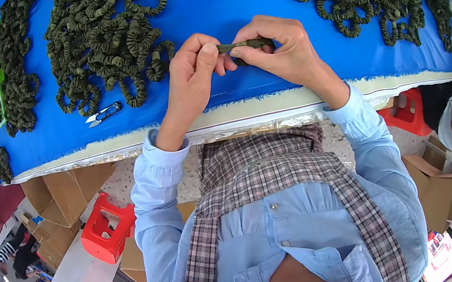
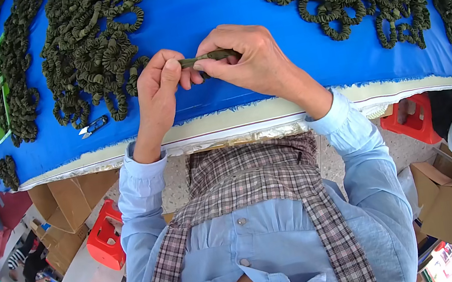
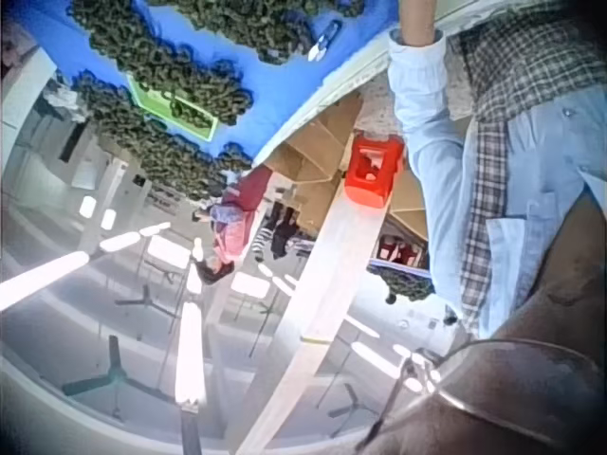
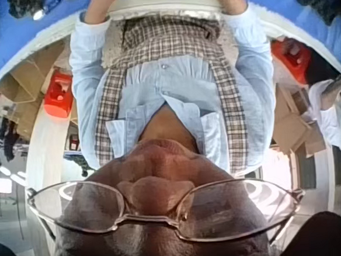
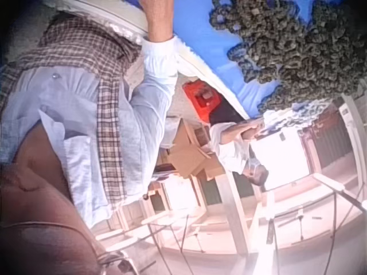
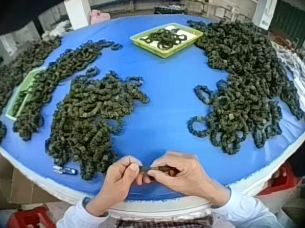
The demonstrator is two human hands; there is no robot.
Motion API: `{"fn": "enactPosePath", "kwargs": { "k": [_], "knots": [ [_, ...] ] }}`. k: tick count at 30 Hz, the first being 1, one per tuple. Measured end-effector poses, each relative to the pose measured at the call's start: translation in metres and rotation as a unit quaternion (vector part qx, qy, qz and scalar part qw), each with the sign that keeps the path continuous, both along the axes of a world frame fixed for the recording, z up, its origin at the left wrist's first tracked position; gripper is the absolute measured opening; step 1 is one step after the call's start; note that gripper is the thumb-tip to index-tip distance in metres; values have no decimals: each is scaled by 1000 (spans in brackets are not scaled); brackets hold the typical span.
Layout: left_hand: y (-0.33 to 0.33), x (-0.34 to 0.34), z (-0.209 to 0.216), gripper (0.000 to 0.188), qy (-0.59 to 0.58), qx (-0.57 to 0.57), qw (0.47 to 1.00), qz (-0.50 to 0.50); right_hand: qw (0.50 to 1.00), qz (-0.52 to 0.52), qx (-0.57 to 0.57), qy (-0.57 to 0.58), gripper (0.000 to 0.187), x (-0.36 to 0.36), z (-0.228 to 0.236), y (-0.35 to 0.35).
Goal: The person repeatedly picks up short segments of green camouflage netting cord from a blue table and twists them into small loops by hand. The person places the finished loops into a pile on the table. A pair of scissors is visible on the table but is not used during the clip.
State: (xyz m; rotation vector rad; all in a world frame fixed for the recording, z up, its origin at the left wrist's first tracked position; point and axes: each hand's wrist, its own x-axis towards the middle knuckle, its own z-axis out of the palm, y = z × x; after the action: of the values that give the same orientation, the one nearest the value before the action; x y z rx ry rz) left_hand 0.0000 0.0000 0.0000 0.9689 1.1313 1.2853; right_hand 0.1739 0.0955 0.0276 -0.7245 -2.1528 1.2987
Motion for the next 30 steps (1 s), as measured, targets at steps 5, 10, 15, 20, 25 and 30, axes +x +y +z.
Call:
{"fn": "enactPosePath", "kwargs": {
  "k": [5, 10, 15, 20, 25, 30],
  "knots": [
    [-5, -1, 0, 28, -110, -12, 994, -5, 999, 7, 25, 23, 8, 0, -2, 1],
    [-7, 11, 4, 25, -273, 7, 962, 28, 992, 11, 112, 57, 13, -3, -9, 7],
    [-8, 10, -3, 27, -233, 10, 972, 37, 995, -17, -48, 80, 22, -3, -5, -2],
    [-1, 8, 14, 25, -30, 25, 999, 12, 993, 11, -82, 79, 30, 0, -7, -4],
    [1, -1, 1, 18, -140, 17, 989, 44, 867, 52, -425, 255, 27, 1, -8, -1],
    [5, 4, 10, 15, -155, -1, 986, 66, 757, 73, -558, 332, 25, -2, -13, 1]
  ]
}}
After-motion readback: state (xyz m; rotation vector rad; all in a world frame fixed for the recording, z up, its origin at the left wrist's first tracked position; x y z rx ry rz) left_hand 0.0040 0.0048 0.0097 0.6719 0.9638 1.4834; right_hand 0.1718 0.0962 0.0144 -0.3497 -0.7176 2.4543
